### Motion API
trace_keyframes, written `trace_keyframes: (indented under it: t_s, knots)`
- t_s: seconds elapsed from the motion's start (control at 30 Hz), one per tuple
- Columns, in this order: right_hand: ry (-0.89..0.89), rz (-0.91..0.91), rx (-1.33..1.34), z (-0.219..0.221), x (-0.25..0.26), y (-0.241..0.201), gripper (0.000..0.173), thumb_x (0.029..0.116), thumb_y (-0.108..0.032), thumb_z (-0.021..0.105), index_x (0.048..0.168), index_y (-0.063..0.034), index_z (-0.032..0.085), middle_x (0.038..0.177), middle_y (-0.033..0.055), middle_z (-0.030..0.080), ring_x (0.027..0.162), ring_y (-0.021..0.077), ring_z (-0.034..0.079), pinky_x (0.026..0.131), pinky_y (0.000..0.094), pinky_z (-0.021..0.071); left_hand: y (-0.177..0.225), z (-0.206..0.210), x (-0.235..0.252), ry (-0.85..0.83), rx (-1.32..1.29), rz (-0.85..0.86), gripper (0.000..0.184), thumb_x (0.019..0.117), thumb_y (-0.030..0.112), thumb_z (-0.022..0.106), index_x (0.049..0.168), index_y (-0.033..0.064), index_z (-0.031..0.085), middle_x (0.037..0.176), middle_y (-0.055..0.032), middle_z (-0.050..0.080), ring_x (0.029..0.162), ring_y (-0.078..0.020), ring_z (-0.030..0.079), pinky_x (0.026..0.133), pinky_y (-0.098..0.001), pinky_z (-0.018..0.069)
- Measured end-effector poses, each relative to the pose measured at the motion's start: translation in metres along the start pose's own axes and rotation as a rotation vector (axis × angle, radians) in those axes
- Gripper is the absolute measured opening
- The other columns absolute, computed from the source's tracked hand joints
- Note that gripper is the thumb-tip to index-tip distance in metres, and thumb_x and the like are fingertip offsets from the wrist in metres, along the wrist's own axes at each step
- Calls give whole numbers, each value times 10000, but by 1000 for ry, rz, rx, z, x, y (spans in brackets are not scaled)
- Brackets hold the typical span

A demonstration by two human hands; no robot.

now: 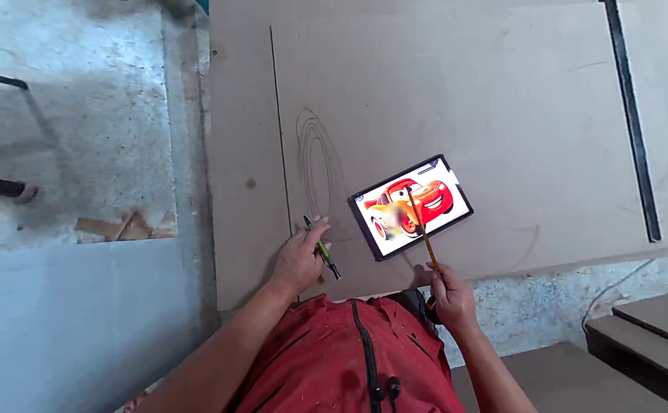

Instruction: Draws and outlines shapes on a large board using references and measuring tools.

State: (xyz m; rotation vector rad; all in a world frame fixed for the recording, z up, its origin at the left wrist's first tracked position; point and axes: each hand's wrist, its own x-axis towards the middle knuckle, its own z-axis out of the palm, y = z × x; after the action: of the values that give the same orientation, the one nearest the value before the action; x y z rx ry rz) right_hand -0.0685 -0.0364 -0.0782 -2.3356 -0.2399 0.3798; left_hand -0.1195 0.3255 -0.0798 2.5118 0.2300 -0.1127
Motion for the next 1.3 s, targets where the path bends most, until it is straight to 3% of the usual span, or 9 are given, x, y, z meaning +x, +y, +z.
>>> trace_keyframes:
  t_s: [0.13, 0.3, 0.43, 0.53, 0.63, 0.7, 0.87, 1.03, 1.3]
  knots:
    - [110, -8, -111, 28, -14, -17, 346, 1077, -279, 438, 1269, -151, 696, 826, -17, 719, 647, 108, 657, 602, 356, 588, -34, 5, -11, -96, 88, 213, 373, 1062, 284, 519, 1396, 152, 619, 1637, 24, 407, 1541, -161, 311, 1255, -413, 306]
    - [160, 29, -154, 41, -9, -30, 356, 1087, -391, 460, 1220, -212, 738, 874, -37, 754, 733, 115, 706, 670, 403, 604, -47, 16, -8, -22, 115, 320, 396, 1076, 313, 471, 1382, 111, 621, 1633, -14, 415, 1535, -196, 330, 1252, -449, 307]
    - [156, 24, -230, 44, -4, -34, 332, 1054, -218, 486, 1292, -138, 703, 1072, 73, 748, 928, 227, 730, 781, 484, 607, -51, 20, -8, 16, 106, 359, 412, 1075, 315, 460, 1405, 110, 598, 1636, -18, 412, 1540, -204, 323, 1260, -445, 283]
    - [130, 60, -249, 42, -5, -35, 336, 1088, -302, 490, 1304, -161, 705, 1013, 53, 765, 893, 221, 741, 785, 497, 611, -53, 20, -7, 21, 100, 381, 421, 1071, 308, 466, 1417, 101, 590, 1640, -25, 404, 1543, -207, 314, 1265, -445, 271]
    - [134, 81, -245, 41, -6, -38, 359, 1097, -403, 461, 1256, -203, 713, 866, 3, 754, 756, 183, 725, 682, 479, 600, -55, 22, -7, 40, 87, 394, 418, 1064, 296, 474, 1409, 95, 597, 1631, -29, 420, 1541, -210, 319, 1269, -435, 265]
    - [132, 52, -239, 41, -4, -41, 319, 1092, -367, 485, 1264, -215, 706, 864, -11, 758, 735, 166, 721, 660, 461, 601, -55, 22, -6, 38, 94, 389, 417, 1065, 303, 472, 1406, 99, 599, 1630, -22, 421, 1542, -206, 316, 1271, -433, 257]
    - [117, -8, -279, 46, 4, -49, 307, 1056, -236, 513, 1282, -170, 710, 1044, 33, 753, 852, 186, 725, 729, 436, 610, -56, 23, -7, 27, 108, 393, 420, 1070, 315, 460, 1407, 105, 597, 1638, -19, 407, 1544, -209, 312, 1267, -435, 269]
    - [92, 46, -239, 50, 7, -50, 316, 1093, -361, 490, 1296, -216, 685, 853, -10, 751, 712, 168, 719, 647, 462, 611, -56, 22, -6, 34, 85, 394, 420, 1063, 307, 479, 1414, 105, 592, 1640, -16, 404, 1543, -211, 313, 1263, -443, 278]
    - [62, 65, -284, 49, 9, -52, 314, 1079, -283, 502, 1343, -259, 671, 801, 3, 739, 675, 198, 707, 603, 497, 584, -57, 23, -6, 36, 77, 412, 422, 1061, 301, 487, 1413, 91, 588, 1644, -24, 398, 1545, -212, 307, 1270, -435, 258]
